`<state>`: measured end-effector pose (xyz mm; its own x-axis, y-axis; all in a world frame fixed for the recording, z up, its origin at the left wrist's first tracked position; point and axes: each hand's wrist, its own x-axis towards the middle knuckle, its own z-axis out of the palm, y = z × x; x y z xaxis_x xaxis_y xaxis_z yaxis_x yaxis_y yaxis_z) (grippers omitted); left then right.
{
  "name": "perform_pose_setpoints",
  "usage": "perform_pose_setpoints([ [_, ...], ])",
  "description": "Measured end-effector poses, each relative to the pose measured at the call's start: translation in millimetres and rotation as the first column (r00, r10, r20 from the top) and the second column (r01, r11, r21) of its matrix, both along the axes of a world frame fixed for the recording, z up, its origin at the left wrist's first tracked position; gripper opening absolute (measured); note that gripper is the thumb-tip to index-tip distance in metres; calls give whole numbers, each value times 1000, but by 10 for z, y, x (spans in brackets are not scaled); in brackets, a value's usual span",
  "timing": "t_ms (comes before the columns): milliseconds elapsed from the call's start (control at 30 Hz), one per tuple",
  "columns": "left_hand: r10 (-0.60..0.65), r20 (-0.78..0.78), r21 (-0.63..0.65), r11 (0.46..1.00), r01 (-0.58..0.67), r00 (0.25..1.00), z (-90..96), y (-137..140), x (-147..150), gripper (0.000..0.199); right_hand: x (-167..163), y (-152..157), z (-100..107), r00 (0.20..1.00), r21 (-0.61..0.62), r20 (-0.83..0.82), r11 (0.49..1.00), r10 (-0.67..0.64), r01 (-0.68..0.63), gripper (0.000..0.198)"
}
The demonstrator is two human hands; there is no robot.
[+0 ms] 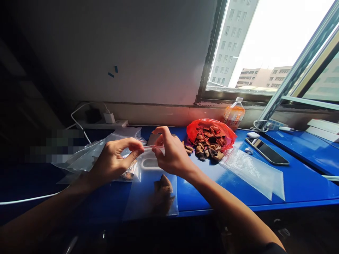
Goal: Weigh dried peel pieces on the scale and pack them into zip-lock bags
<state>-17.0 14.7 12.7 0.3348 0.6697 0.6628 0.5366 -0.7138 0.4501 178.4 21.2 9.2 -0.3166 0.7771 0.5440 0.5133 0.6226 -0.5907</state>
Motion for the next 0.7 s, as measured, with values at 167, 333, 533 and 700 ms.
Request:
perform_pose_setpoints([
  [167,62,7,-46,997,-62,998,63,-16,-42,14,83,46,17,998,23,52,999,-45,44,35],
  [333,99,20,-42,994,-98,995,112,-7,-76,14,150,73,27,988,58,102,992,-120,115,31],
  [533,136,60,-45,990,-133,989,147,17,-149,15,251,144,17,986,79,99,989,-134,126,27],
  [700,128,112,-96,989,-117,986,146,46,-181,17,300,191,3,988,95,88,988,-130,122,27],
])
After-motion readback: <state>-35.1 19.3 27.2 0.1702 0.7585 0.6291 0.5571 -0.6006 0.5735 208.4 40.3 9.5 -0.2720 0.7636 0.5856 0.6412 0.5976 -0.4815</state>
